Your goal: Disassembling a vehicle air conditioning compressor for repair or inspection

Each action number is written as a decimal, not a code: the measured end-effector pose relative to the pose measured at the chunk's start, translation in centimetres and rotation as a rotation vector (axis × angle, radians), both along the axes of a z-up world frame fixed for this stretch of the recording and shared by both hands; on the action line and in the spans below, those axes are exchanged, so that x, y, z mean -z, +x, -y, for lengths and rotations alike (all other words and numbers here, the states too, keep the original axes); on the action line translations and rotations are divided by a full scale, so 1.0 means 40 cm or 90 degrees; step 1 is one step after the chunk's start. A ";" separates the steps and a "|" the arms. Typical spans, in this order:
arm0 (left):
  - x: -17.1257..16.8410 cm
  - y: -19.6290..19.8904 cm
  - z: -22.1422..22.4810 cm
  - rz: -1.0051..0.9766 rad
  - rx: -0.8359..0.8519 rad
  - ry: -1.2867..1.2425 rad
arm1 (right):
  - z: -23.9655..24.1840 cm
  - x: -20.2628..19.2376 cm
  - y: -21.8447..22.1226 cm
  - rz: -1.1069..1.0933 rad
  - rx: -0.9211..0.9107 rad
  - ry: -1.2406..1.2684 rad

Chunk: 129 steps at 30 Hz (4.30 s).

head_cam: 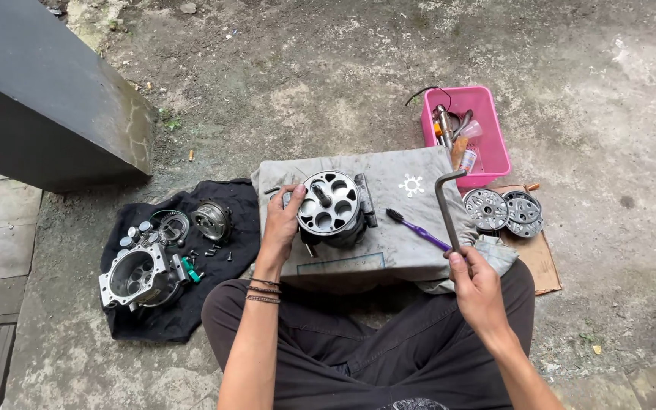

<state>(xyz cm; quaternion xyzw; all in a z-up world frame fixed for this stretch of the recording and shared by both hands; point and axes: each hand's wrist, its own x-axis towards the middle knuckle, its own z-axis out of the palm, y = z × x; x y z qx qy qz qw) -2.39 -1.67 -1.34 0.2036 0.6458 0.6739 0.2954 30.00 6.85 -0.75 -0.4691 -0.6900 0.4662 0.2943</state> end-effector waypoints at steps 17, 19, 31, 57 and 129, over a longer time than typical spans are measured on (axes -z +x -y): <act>0.023 -0.071 0.016 0.071 0.108 -0.019 | 0.051 0.047 -0.002 -0.005 -0.059 -0.104; 0.032 -0.072 0.023 0.041 0.120 -0.001 | 0.050 0.044 -0.008 -0.013 -0.064 -0.104; 0.244 -0.159 0.107 0.093 0.057 0.138 | 0.017 0.064 -0.052 0.096 -0.059 -0.111; 0.122 -0.109 0.111 0.088 0.191 0.254 | 0.122 -0.048 -0.196 -0.043 -0.143 -0.153; -0.148 -0.011 -0.083 -0.394 0.138 -0.287 | 0.110 -0.155 -0.133 0.205 -0.089 0.027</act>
